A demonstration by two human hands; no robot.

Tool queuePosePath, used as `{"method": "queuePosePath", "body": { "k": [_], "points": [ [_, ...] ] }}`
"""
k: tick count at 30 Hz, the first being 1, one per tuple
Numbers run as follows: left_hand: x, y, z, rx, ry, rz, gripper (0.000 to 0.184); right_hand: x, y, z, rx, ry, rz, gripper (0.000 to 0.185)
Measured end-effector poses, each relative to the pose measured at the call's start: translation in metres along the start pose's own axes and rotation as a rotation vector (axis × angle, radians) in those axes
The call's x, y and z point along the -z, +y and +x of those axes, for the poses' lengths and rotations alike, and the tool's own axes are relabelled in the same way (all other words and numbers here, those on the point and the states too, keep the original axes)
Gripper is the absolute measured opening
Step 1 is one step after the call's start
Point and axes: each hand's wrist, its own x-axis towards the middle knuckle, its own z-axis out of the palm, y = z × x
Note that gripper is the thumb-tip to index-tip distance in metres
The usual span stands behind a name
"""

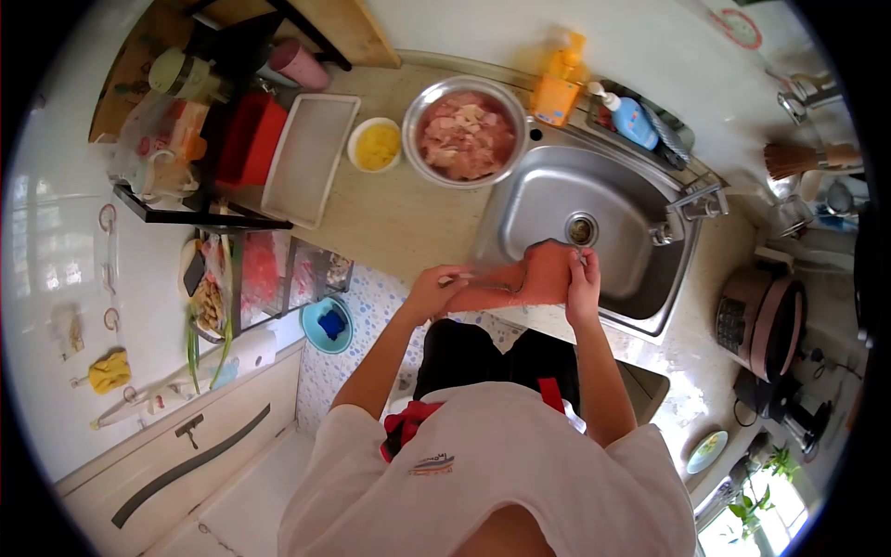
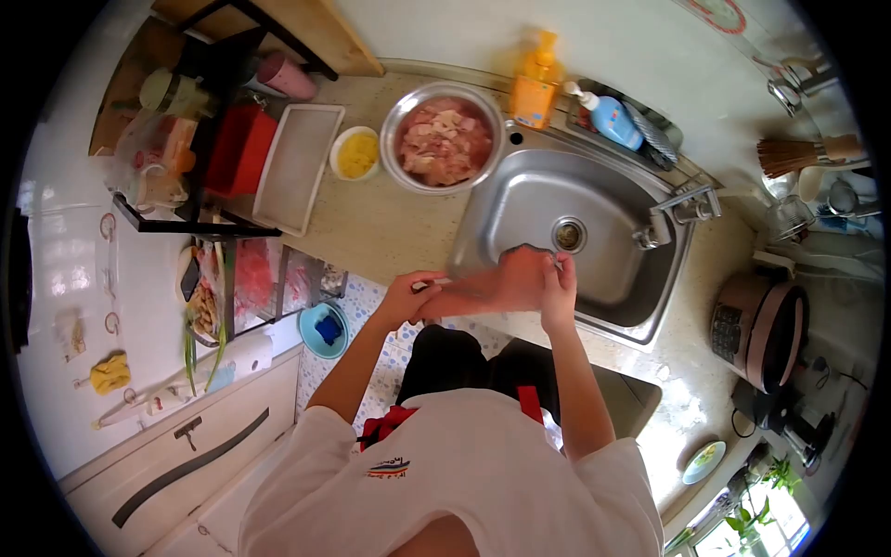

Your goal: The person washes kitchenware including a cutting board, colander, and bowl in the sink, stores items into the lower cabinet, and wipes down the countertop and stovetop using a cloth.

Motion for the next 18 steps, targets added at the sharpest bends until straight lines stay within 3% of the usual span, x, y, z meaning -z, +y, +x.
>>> {"method": "queuePosePath", "body": {
  "k": [3, 7, 9, 12, 13, 15, 16, 18],
  "points": [
    [0.049, -0.043, 0.001, -0.253, 0.043, 0.086, 0.029, -0.037, 0.037, -0.026, 0.033, -0.015, -0.109, 0.011],
    [0.128, -0.071, -0.006, -0.445, 0.254, 0.255, 0.021, -0.126, 0.084, -0.051, 0.061, -0.080, -0.105, 0.009],
    [0.168, -0.069, -0.012, -0.407, 0.386, 0.223, 0.020, -0.175, 0.095, -0.051, 0.058, -0.104, -0.025, 0.010],
    [0.224, -0.067, -0.007, -0.298, 0.535, 0.169, 0.022, -0.235, 0.108, -0.028, 0.104, -0.078, -0.158, 0.013],
    [0.234, -0.067, -0.006, -0.249, 0.583, 0.145, 0.023, -0.251, 0.110, -0.019, 0.091, -0.017, -0.366, 0.019],
    [0.246, -0.068, -0.005, -0.439, 0.729, 0.537, 0.027, -0.275, 0.118, -0.007, 0.059, 0.112, -0.773, 0.035],
    [0.252, -0.068, -0.004, -0.535, 0.791, 0.739, 0.029, -0.281, 0.125, -0.008, 0.259, 0.086, -0.878, 0.036],
    [0.251, -0.068, 0.002, -0.597, 0.682, 0.680, 0.037, -0.292, 0.141, -0.009, 0.671, 0.029, -1.071, 0.041]
  ]
}}
